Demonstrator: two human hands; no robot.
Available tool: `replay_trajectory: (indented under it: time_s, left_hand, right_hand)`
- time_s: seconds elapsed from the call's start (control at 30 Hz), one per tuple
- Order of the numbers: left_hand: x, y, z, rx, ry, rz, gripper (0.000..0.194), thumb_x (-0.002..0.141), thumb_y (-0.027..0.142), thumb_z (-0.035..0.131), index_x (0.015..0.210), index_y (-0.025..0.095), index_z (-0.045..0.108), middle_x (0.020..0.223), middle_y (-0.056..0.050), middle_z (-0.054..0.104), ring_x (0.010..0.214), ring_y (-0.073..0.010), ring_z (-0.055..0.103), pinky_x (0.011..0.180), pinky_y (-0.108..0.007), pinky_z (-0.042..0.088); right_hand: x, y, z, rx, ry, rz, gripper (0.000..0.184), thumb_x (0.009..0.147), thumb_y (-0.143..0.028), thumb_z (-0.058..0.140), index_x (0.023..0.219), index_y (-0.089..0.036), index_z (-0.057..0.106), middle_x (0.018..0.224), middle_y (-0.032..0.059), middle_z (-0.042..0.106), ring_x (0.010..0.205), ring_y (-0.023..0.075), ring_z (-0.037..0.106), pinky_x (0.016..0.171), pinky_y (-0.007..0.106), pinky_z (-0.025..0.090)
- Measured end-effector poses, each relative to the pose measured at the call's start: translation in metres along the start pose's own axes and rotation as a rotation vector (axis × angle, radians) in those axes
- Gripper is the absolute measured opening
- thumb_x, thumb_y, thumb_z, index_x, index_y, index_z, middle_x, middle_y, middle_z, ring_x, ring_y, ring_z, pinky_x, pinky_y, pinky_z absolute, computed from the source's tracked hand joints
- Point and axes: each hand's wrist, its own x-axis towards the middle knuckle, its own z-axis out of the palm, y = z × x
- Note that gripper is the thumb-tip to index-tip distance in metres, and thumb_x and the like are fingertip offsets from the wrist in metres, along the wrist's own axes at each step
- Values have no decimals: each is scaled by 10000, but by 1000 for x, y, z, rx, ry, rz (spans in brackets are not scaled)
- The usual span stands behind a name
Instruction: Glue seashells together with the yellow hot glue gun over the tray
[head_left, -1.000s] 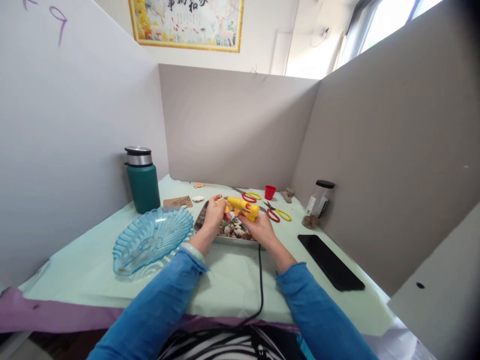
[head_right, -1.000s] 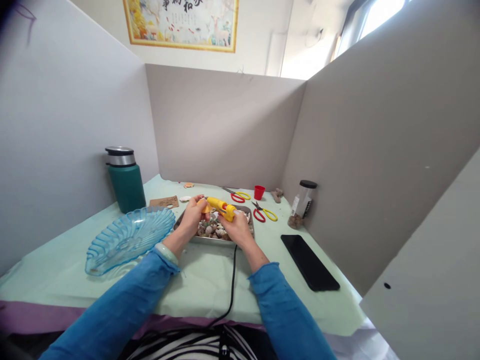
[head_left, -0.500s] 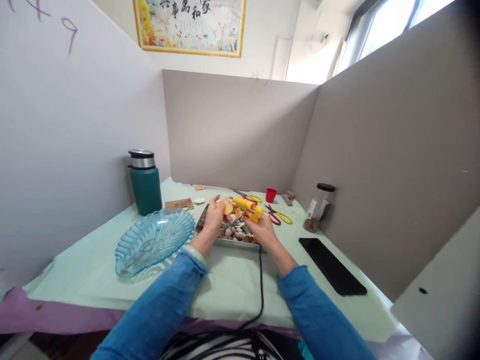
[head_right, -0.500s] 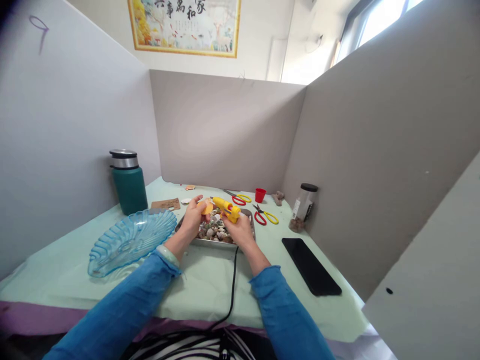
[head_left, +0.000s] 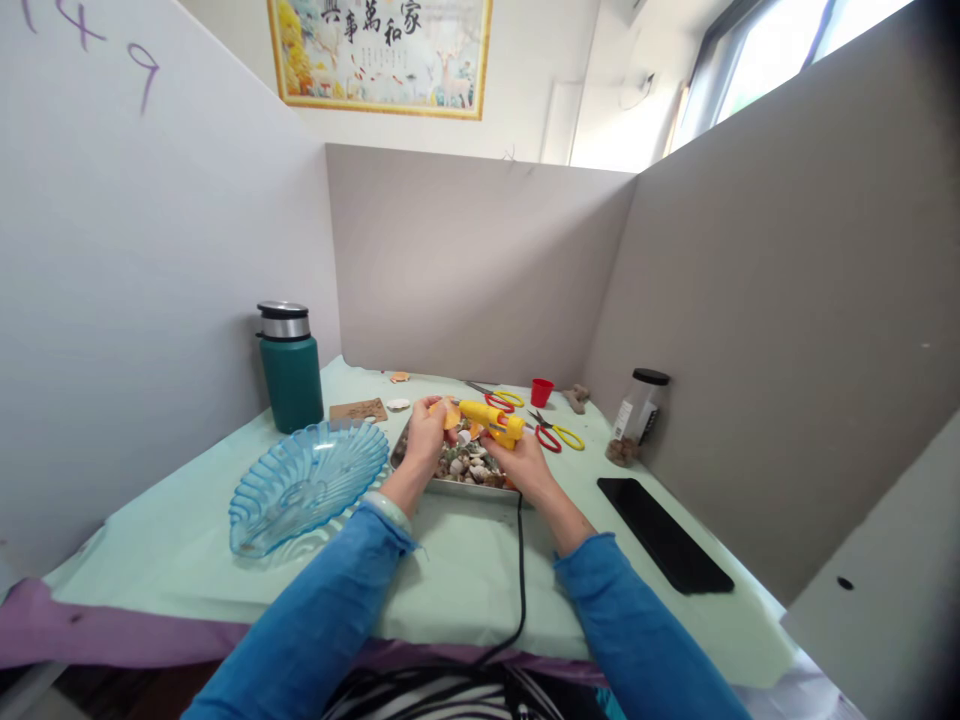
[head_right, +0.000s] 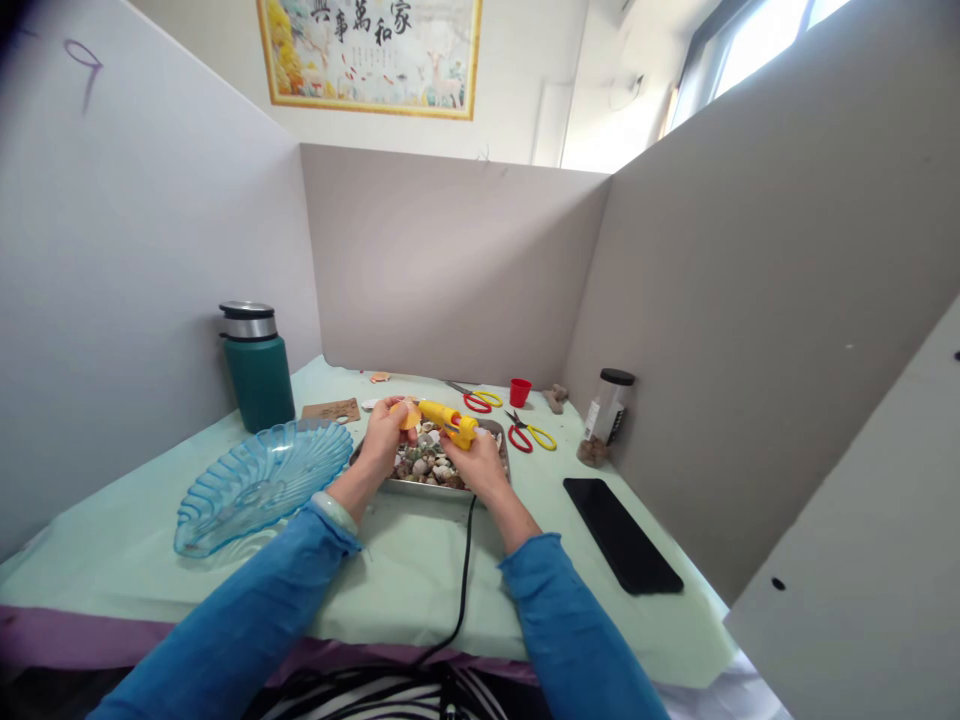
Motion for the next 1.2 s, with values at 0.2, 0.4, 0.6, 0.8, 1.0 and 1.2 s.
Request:
replay_trajectory:
  time_s: [0.2, 0.4, 0.6, 0.8, 1.0, 1.2]
  left_hand:
    - [0, 1, 0, -14, -12, -13, 227, 738, 229, 573, 925, 182, 453, 558, 65, 545, 345, -84, 436, 388, -204, 328]
    - [-2, 2, 2, 31, -36, -29, 185, 737, 199, 547, 893, 182, 450, 585, 44, 578, 340, -76, 426, 373, -199, 311]
    - [-3, 2, 4, 60, -23, -46, 169, 766, 186, 540, 916, 176, 463, 558, 54, 560, 340, -81, 432, 372, -196, 311]
    - [-3, -1, 5, 73, -15, -46, 223, 813, 189, 570, 1014, 155, 478, 613, 56, 575, 360, -75, 465, 395, -196, 355]
    - [-3, 1, 2, 32, -45, -63, 167, 832, 225, 603, 948, 138, 521, 612, 41, 581, 390, -81, 507, 425, -203, 399]
    - [-6, 3, 2, 45, -50, -89, 208, 845, 248, 653, 964, 144, 518, 673, 19, 613, 432, -80, 538, 423, -193, 388]
  right_hand:
    - [0, 0, 0, 6, -5, 1, 290, 757, -406, 664, 845, -133, 712, 751, 60, 684, 702, 193, 613, 597, 272, 454]
    - [-3, -6, 0, 37, -13, 20, 278, 751, -405, 679, 834, -140, 707, 681, 42, 655, 677, 190, 604, 590, 270, 449]
    - [-1, -4, 1, 27, -16, 13, 299, 736, -409, 681, 844, -132, 710, 740, 49, 682, 667, 180, 605, 592, 269, 448]
    - [0, 0, 0, 7, 7, 9, 304, 737, -404, 675, 864, -133, 730, 788, 70, 713, 727, 209, 646, 633, 286, 473]
    - [0, -1, 0, 0, 28, 9, 307, 740, -405, 667, 868, -132, 726, 799, 74, 719, 731, 214, 652, 659, 299, 484]
    - [-1, -1, 0, -43, 66, 33, 295, 760, -434, 641, 797, -146, 693, 727, 57, 681, 690, 198, 619, 596, 276, 459]
